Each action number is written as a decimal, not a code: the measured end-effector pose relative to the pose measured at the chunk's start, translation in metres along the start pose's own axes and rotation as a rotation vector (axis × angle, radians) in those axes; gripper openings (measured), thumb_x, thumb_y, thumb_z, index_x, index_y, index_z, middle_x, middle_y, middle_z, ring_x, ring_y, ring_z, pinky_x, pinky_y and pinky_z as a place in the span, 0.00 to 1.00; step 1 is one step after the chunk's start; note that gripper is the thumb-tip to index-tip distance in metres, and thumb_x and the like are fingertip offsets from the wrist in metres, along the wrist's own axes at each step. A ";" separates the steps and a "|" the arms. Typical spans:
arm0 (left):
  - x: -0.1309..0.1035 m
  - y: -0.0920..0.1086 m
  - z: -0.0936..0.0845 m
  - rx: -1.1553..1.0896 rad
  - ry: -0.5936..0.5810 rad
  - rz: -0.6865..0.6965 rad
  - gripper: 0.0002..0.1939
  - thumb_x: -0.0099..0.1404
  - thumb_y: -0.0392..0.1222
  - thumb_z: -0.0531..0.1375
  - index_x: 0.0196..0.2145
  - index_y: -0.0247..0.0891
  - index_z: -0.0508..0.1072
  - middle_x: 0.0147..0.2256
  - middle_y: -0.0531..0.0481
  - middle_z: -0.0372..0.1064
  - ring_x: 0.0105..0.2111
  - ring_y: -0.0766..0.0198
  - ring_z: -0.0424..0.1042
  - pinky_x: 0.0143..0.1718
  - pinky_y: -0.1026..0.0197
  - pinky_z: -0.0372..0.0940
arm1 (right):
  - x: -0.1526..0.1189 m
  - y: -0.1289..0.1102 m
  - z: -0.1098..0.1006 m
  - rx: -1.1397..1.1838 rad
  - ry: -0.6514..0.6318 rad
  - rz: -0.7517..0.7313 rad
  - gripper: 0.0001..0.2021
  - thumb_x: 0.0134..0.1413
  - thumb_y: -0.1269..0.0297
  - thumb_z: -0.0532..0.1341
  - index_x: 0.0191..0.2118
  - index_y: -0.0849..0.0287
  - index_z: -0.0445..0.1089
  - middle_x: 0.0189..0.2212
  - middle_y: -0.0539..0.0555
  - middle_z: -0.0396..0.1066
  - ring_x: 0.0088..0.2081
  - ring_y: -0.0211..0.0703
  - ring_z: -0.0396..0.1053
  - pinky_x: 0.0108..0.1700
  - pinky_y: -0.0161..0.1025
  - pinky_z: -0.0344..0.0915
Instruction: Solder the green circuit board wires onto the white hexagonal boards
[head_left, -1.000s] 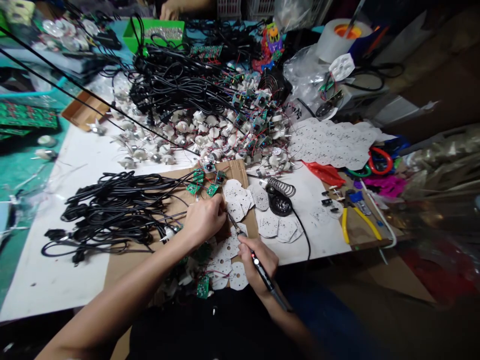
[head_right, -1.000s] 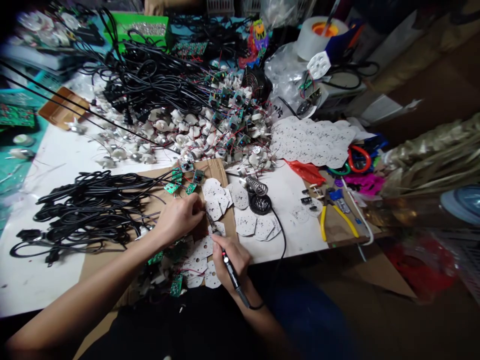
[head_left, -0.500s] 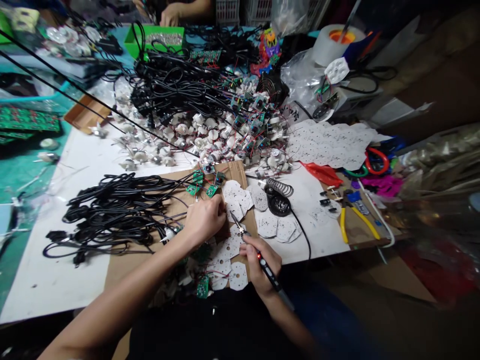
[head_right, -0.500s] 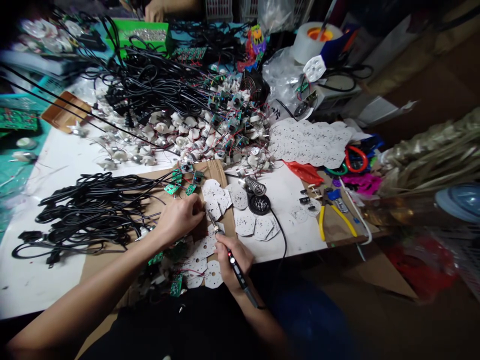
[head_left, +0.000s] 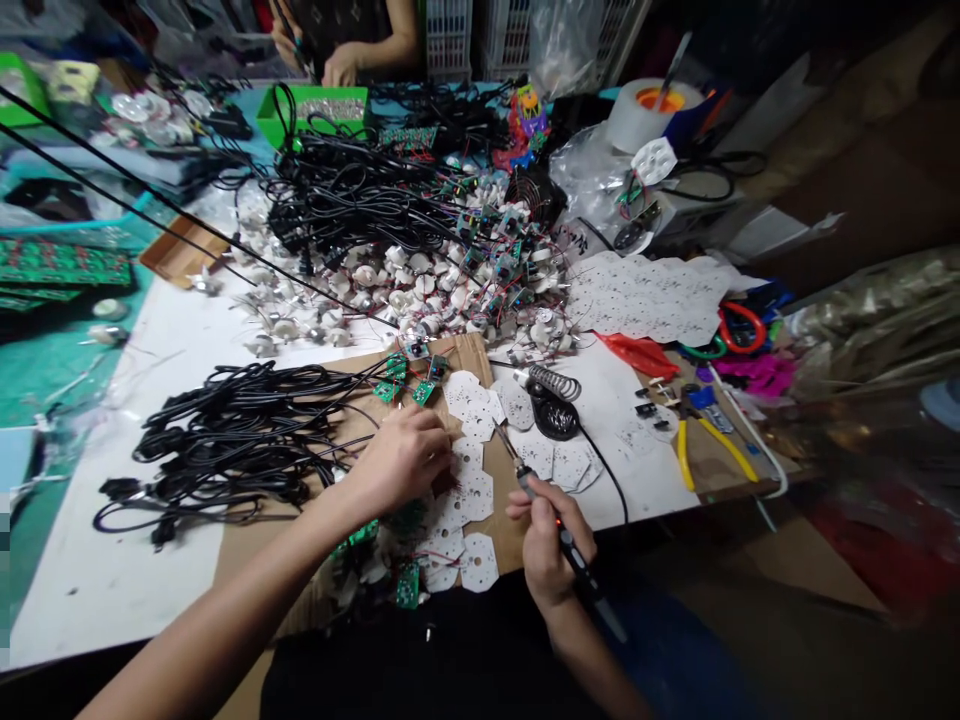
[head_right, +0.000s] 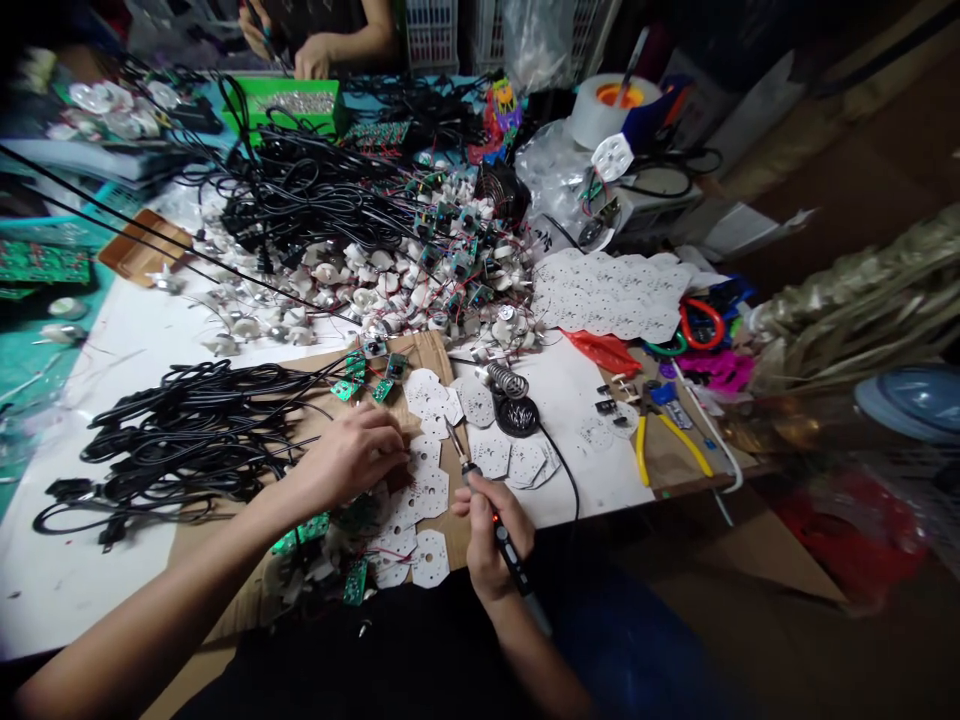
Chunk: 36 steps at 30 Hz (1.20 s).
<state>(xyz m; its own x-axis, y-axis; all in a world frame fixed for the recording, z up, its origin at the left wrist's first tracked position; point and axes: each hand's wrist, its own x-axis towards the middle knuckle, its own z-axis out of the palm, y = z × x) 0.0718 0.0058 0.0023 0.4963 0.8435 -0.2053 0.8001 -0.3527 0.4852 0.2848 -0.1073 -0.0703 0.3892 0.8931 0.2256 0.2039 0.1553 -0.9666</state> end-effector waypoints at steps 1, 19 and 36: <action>-0.001 -0.001 0.001 0.062 0.069 0.015 0.07 0.69 0.42 0.63 0.36 0.40 0.81 0.41 0.43 0.78 0.45 0.53 0.71 0.49 0.52 0.63 | 0.001 0.000 0.000 -0.003 0.001 0.003 0.11 0.69 0.64 0.58 0.48 0.57 0.79 0.30 0.52 0.80 0.24 0.39 0.78 0.28 0.36 0.77; -0.034 -0.031 0.009 -0.177 0.340 -0.171 0.15 0.74 0.49 0.55 0.38 0.40 0.79 0.44 0.45 0.76 0.43 0.59 0.75 0.45 0.59 0.70 | 0.010 -0.014 0.001 -0.063 -0.060 -0.054 0.10 0.69 0.64 0.60 0.47 0.56 0.79 0.30 0.52 0.81 0.24 0.39 0.78 0.29 0.36 0.78; -0.003 -0.085 -0.001 0.420 0.334 -0.188 0.12 0.68 0.33 0.53 0.39 0.37 0.77 0.41 0.37 0.75 0.41 0.49 0.72 0.48 0.49 0.67 | 0.016 -0.018 0.002 -0.038 -0.052 -0.070 0.10 0.68 0.66 0.60 0.46 0.57 0.80 0.29 0.50 0.81 0.22 0.37 0.77 0.27 0.32 0.77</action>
<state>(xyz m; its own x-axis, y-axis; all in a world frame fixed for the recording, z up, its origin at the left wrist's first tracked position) 0.0023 0.0339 -0.0370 0.2535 0.9656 0.0575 0.9636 -0.2573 0.0729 0.2858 -0.0949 -0.0492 0.3260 0.9014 0.2850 0.2633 0.2030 -0.9431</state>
